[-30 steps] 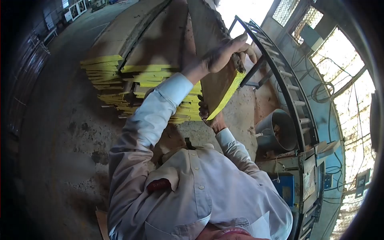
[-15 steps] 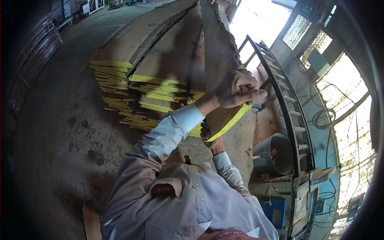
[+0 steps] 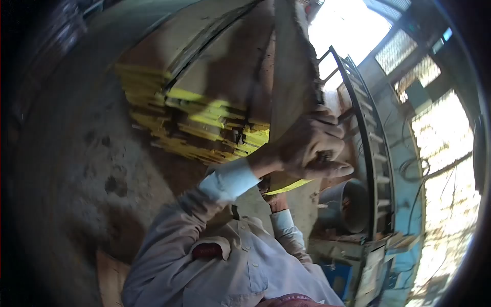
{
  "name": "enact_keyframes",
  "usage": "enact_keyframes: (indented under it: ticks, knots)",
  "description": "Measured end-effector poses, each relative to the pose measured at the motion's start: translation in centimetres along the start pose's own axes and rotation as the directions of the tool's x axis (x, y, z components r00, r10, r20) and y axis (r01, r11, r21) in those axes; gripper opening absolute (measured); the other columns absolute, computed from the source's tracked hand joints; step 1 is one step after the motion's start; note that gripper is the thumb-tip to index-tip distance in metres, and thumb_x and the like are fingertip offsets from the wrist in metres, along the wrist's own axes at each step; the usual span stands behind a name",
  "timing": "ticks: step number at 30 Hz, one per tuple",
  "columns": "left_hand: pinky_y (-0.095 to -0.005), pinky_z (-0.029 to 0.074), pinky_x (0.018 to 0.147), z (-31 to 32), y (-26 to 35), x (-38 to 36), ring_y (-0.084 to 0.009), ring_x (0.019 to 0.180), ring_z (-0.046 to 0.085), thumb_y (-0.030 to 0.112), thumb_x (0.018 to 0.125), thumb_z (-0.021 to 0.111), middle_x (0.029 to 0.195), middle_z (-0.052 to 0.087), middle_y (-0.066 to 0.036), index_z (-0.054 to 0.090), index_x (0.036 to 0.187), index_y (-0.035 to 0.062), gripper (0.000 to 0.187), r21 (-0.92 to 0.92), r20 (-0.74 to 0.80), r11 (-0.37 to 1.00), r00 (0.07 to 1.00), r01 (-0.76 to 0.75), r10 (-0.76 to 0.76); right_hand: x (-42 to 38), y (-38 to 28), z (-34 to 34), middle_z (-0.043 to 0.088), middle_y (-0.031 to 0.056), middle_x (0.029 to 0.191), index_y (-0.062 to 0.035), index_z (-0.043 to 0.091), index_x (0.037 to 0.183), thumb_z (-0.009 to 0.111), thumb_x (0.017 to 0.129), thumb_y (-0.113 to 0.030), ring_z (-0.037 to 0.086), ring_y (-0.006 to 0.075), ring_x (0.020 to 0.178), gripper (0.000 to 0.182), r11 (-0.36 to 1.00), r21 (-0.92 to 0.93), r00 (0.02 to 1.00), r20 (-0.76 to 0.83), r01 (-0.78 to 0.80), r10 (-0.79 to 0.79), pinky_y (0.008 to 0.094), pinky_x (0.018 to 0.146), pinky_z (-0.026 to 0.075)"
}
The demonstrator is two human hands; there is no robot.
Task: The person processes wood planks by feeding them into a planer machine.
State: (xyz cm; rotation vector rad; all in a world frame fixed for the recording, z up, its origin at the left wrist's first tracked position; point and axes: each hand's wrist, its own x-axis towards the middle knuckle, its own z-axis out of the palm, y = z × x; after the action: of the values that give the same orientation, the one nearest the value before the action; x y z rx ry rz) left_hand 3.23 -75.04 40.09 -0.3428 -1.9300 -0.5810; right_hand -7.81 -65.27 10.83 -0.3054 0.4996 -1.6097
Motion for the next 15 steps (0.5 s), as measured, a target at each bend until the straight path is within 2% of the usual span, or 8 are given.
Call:
enact_keyframes:
  ticks: [1,3,5,6,7,8,9,15]
  knots:
    - [-0.0384,0.035,0.071,-0.4,0.2,0.0,-0.0251,0.068,0.046,0.044,0.078,0.072,0.065,0.045,-0.005,0.046,0.057,0.0128,0.045,0.018,-0.025,0.999,0.999,-0.044,0.045,0.2,0.5,-0.4,0.062,0.0035,0.096,-0.0123,0.057,0.121,0.052,0.103,-0.037,0.062,0.0150,0.079,0.031,0.999,0.003,0.993,0.117,0.034,-0.034,0.0305,0.067,0.055]
    - [-0.0422,0.036,0.071,-0.9,-0.2,-0.3,-0.0290,0.072,0.047,0.046,0.076,0.070,0.069,0.045,-0.007,0.042,0.059,0.0108,0.048,0.036,-0.033,0.994,0.994,-0.104,0.106,0.7,1.1,1.2,0.064,0.0087,0.119,-0.0093,0.054,0.134,0.052,0.103,-0.040,0.065,0.0194,0.104,0.043,0.982,0.118,0.986,0.048,0.151,-0.157,0.0356,0.092,0.054]
    - [-0.0479,0.040,0.082,-0.7,0.5,-0.5,-0.0297,0.076,0.050,0.040,0.079,0.062,0.070,0.046,-0.007,0.043,0.061,0.0100,0.040,0.064,-0.100,0.997,0.993,-0.050,0.056,-0.4,-0.9,6.2,0.061,0.0112,0.133,-0.0055,0.048,0.142,0.052,0.103,-0.043,0.063,0.0215,0.116,0.055,0.999,0.047,1.000,0.014,-0.017,0.017,0.0350,0.103,0.050]
    - [-0.0504,0.042,0.087,-0.5,1.1,-0.9,-0.0298,0.077,0.052,0.038,0.082,0.057,0.071,0.049,-0.007,0.045,0.061,0.0096,0.038,0.068,-0.126,0.997,0.992,0.028,-0.019,-1.3,-1.4,7.8,0.061,0.0107,0.132,-0.0031,0.048,0.141,0.051,0.103,-0.046,0.063,0.0191,0.115,0.057,0.983,-0.179,0.996,-0.075,0.035,-0.049,0.0342,0.102,0.051]
    - [-0.0529,0.043,0.092,-0.3,1.8,-1.3,-0.0299,0.079,0.053,0.036,0.086,0.052,0.071,0.052,-0.008,0.046,0.061,0.0092,0.037,0.069,-0.151,0.992,0.984,0.105,-0.094,0.0,-0.3,5.3,0.063,0.0105,0.129,-0.0002,0.048,0.141,0.053,0.102,-0.047,0.064,0.0166,0.112,0.061,0.998,-0.051,0.997,-0.081,-0.021,0.017,0.0314,0.099,0.051]
    - [-0.0526,0.043,0.091,-0.2,0.7,-1.5,-0.0282,0.076,0.053,0.042,0.093,0.043,0.073,0.056,-0.009,0.045,0.061,0.0093,0.047,0.057,-0.169,0.998,0.985,-0.022,0.031,-0.4,-0.3,5.5,0.065,0.0100,0.125,0.0009,0.050,0.139,0.054,0.101,-0.048,0.065,0.0151,0.109,0.062,0.988,-0.152,0.995,-0.098,-0.013,-0.002,0.0299,0.096,0.052]
    - [-0.0516,0.042,0.091,-0.2,0.7,-2.1,-0.0253,0.072,0.051,0.049,0.100,0.031,0.068,0.053,-0.006,0.046,0.060,0.0101,0.058,0.050,-0.168,0.999,0.986,0.019,-0.010,-0.8,-0.9,6.0,0.066,0.0095,0.122,0.0020,0.051,0.137,0.055,0.101,-0.049,0.066,0.0135,0.105,0.063,0.966,-0.258,0.993,-0.115,-0.014,-0.016,0.0284,0.093,0.052]
    - [-0.0486,0.039,0.091,1.7,0.6,-2.0,-0.0203,0.070,0.045,0.043,0.098,0.023,0.058,0.041,-0.001,0.044,0.060,0.0145,0.052,0.047,-0.245,0.998,0.969,0.031,-0.019,-0.6,-1.8,7.0,0.070,0.0019,0.109,0.0003,0.060,0.129,0.055,0.102,-0.048,0.065,0.0047,0.091,0.056,0.974,-0.223,0.989,-0.147,-0.048,0.015,0.0235,0.082,0.052]
